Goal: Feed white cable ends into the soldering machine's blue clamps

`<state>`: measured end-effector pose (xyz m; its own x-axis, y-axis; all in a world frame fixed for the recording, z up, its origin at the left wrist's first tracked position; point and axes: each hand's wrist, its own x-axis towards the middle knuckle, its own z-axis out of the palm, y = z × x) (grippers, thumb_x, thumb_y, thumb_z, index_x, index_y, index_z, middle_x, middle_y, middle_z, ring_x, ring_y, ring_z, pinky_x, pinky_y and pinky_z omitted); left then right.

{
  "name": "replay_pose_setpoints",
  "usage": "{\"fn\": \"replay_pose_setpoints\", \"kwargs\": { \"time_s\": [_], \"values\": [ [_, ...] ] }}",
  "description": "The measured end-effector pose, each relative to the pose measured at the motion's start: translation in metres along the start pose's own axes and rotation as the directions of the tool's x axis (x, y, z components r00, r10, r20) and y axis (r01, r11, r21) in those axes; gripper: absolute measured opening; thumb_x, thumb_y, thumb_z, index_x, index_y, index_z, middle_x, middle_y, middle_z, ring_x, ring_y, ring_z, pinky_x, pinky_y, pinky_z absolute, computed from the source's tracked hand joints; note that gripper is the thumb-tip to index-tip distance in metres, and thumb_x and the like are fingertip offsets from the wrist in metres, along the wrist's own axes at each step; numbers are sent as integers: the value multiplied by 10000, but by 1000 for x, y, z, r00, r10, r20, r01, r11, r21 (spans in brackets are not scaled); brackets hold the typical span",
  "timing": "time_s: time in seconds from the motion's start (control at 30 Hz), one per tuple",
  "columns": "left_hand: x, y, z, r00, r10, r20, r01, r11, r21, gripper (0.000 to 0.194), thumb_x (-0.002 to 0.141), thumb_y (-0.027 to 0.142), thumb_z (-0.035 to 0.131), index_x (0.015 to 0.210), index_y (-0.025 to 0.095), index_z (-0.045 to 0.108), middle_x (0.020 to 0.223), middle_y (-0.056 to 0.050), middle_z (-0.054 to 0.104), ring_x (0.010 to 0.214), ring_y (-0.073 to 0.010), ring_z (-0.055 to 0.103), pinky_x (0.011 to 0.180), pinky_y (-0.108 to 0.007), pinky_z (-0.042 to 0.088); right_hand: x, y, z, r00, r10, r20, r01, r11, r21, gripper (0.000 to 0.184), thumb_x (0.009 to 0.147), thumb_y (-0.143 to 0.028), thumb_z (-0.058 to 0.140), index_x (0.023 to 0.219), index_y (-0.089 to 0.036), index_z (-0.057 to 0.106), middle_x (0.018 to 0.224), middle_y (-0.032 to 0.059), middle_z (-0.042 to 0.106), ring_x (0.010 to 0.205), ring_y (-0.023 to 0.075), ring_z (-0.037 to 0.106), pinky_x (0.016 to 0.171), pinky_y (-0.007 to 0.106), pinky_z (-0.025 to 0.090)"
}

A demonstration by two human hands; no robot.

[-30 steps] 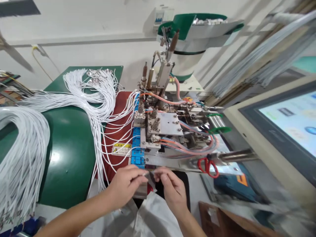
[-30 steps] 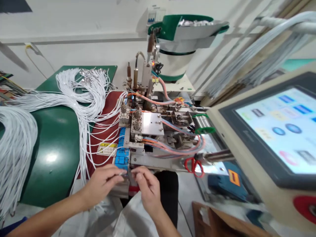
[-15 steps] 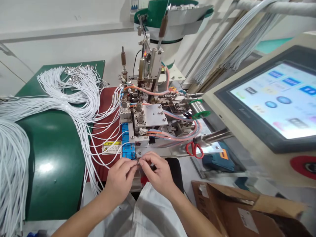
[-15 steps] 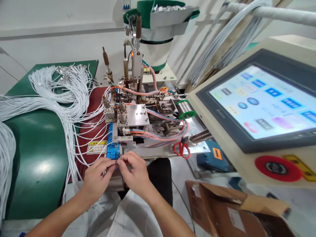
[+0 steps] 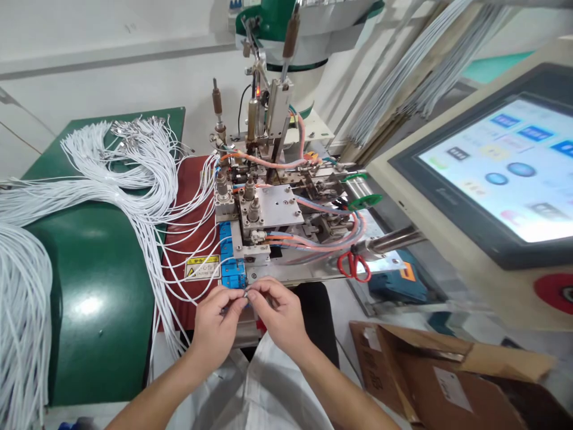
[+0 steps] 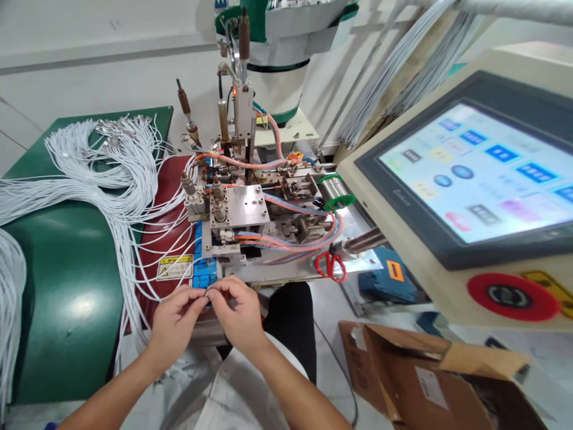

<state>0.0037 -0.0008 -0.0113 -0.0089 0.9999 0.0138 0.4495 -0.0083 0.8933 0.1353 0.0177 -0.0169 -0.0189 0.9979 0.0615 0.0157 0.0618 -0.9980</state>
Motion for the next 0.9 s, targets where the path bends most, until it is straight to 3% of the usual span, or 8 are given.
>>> {"fn": "replay_pose_setpoints", "kwargs": {
  "time_s": [0.23, 0.4, 0.5, 0.6, 0.67, 0.73, 0.83, 0.9],
  "values": [
    [-7, -5, 11, 991, -131, -24, 127, 985, -117, 169, 835, 288, 496, 826, 163, 609, 769, -30, 606, 683, -135, 571, 631, -243, 482, -2, 4, 7, 999, 16, -37, -14, 998, 55, 105, 756, -166, 570, 668, -182, 623, 689, 17, 583, 662, 139, 557, 615, 251, 449],
    [-9, -7, 10, 989, -146, 2, 144, 978, -149, 181, 848, 299, 476, 834, 158, 589, 765, -29, 595, 698, -136, 563, 647, -241, 469, 3, 4, 4, 1000, 19, 21, -20, 999, 38, 111, 755, -164, 550, 667, -175, 617, 690, 22, 584, 651, 140, 557, 601, 252, 447],
    [-3, -2, -2, 986, -109, 126, 114, 993, -31, 166, 847, 263, 464, 791, 170, 590, 723, -11, 582, 652, -125, 538, 615, -231, 440, 10, -2, -8, 982, -32, 184, 54, 992, -118, 134, 745, -133, 529, 640, -178, 601, 645, 12, 577, 611, 130, 536, 580, 242, 431],
    [4, 5, -17, 939, -48, 340, -11, 986, 168, 189, 820, 183, 462, 666, 179, 570, 653, 12, 549, 620, -121, 508, 585, -229, 397, 16, -11, -20, 884, -124, 452, 294, 897, -329, 141, 726, -107, 522, 653, -191, 608, 628, 6, 573, 606, 133, 512, 583, 245, 406],
    [6, 7, -22, 919, -33, 392, -63, 971, 230, 204, 802, 155, 460, 620, 178, 550, 623, 17, 529, 613, -123, 494, 570, -229, 382, 17, -15, -23, 836, -171, 521, 414, 819, -396, 140, 730, -109, 518, 681, -194, 618, 652, 18, 583, 630, 145, 511, 597, 256, 397],
    [6, 6, -21, 943, -46, 330, -22, 980, 199, 178, 800, 168, 465, 649, 176, 559, 630, 14, 536, 603, -121, 492, 558, -226, 388, 16, -15, -21, 862, -189, 470, 394, 832, -390, 145, 753, -120, 508, 699, -194, 620, 674, 27, 592, 654, 151, 520, 611, 263, 404],
    [3, 2, -13, 977, -99, 189, 95, 995, 31, 147, 812, 220, 478, 718, 168, 578, 634, 9, 546, 577, -112, 508, 546, -216, 413, 12, -9, -12, 952, -126, 280, 198, 949, -246, 145, 774, -148, 516, 675, -191, 614, 658, 19, 587, 631, 140, 532, 594, 254, 424],
    [0, 0, -8, 980, -142, 137, 153, 985, -76, 150, 816, 249, 484, 735, 163, 577, 629, 12, 541, 561, -107, 519, 543, -211, 427, 8, -3, -5, 985, -60, 162, 80, 990, -118, 142, 769, -170, 539, 649, -184, 615, 643, 16, 582, 608, 135, 538, 572, 249, 432]
  ]
}}
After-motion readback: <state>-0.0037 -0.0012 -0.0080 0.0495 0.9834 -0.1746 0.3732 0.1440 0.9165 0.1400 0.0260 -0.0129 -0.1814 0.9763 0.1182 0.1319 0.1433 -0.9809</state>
